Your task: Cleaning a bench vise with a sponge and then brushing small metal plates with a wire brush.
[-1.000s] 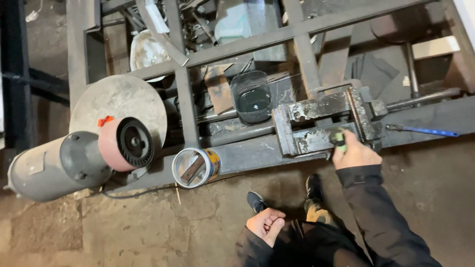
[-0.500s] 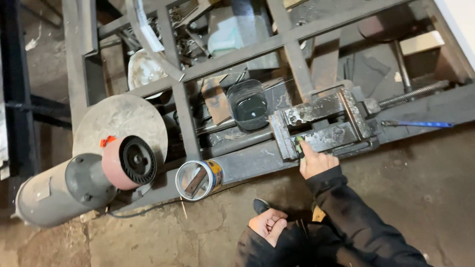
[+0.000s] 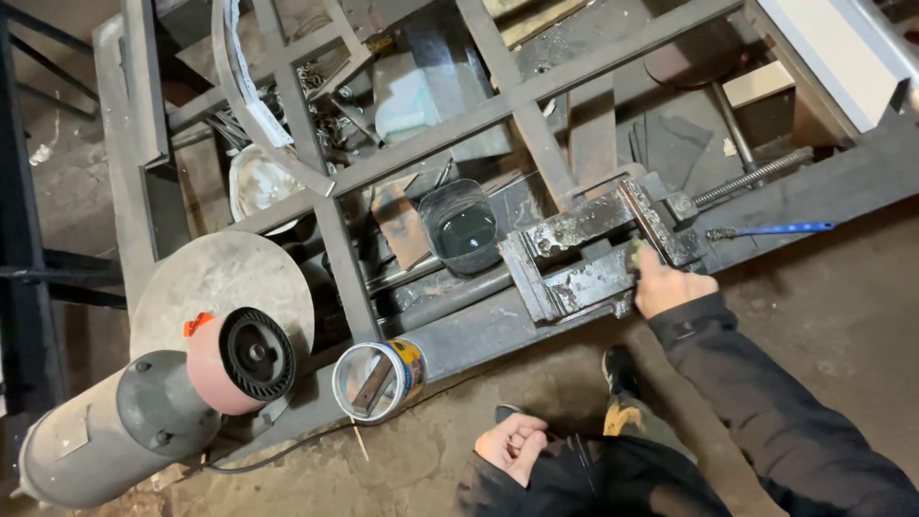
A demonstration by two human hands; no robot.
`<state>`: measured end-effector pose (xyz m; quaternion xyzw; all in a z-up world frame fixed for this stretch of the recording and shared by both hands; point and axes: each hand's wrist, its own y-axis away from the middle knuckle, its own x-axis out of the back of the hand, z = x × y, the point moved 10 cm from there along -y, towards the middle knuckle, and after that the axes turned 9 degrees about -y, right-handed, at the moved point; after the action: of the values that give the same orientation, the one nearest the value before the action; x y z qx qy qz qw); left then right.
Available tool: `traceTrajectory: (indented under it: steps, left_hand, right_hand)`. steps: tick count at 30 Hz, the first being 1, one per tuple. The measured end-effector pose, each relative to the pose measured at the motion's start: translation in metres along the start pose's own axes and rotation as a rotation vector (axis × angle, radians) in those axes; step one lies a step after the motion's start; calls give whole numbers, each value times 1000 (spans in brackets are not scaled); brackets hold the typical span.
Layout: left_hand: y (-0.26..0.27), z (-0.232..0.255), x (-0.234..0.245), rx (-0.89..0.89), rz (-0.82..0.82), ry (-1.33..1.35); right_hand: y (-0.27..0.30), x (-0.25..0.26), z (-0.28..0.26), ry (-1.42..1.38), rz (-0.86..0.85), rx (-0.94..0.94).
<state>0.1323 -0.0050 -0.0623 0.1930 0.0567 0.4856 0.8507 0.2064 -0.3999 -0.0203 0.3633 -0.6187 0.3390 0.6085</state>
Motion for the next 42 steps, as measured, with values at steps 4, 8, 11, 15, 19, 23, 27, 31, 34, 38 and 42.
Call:
traceTrajectory:
  steps: [4, 8, 11, 15, 19, 23, 27, 31, 34, 38, 42]
  left_hand:
    - [-2, 31, -12, -13, -21, 27]
    - [-3, 39, -19, 20, -99, -90]
    - [-4, 18, -20, 24, -69, -4]
    - [-5, 39, -24, -12, -94, -43]
    - [0, 37, -21, 46, -60, -35]
    - [3, 55, -18, 62, -46, -130]
    - [7, 62, -12, 97, -30, -72]
    - [0, 28, -13, 23, -36, -81]
    - [0, 5, -14, 52, -31, -100]
    - [-9, -30, -18, 85, -82, -22]
    - [-11, -34, -18, 71, -106, -104]
  right_hand:
    - [27, 33, -43, -113, 54, 162]
    - [16, 14, -11, -60, -84, 53]
    - [18, 23, -39, -69, -102, 15]
    - [37, 15, -52, -61, -11, 149]
    - [0, 83, -42, -21, 175, 198]
    - [-72, 75, -67, 104, 178, 268]
    - [-123, 25, -74, 253, 153, 464]
    - [-125, 21, -74, 232, 121, 467]
    - [-120, 27, -80, 248, 49, 404]
    - [-89, 52, -109, -43, -202, 48]
    - [-57, 13, -133, -21, -205, 168]
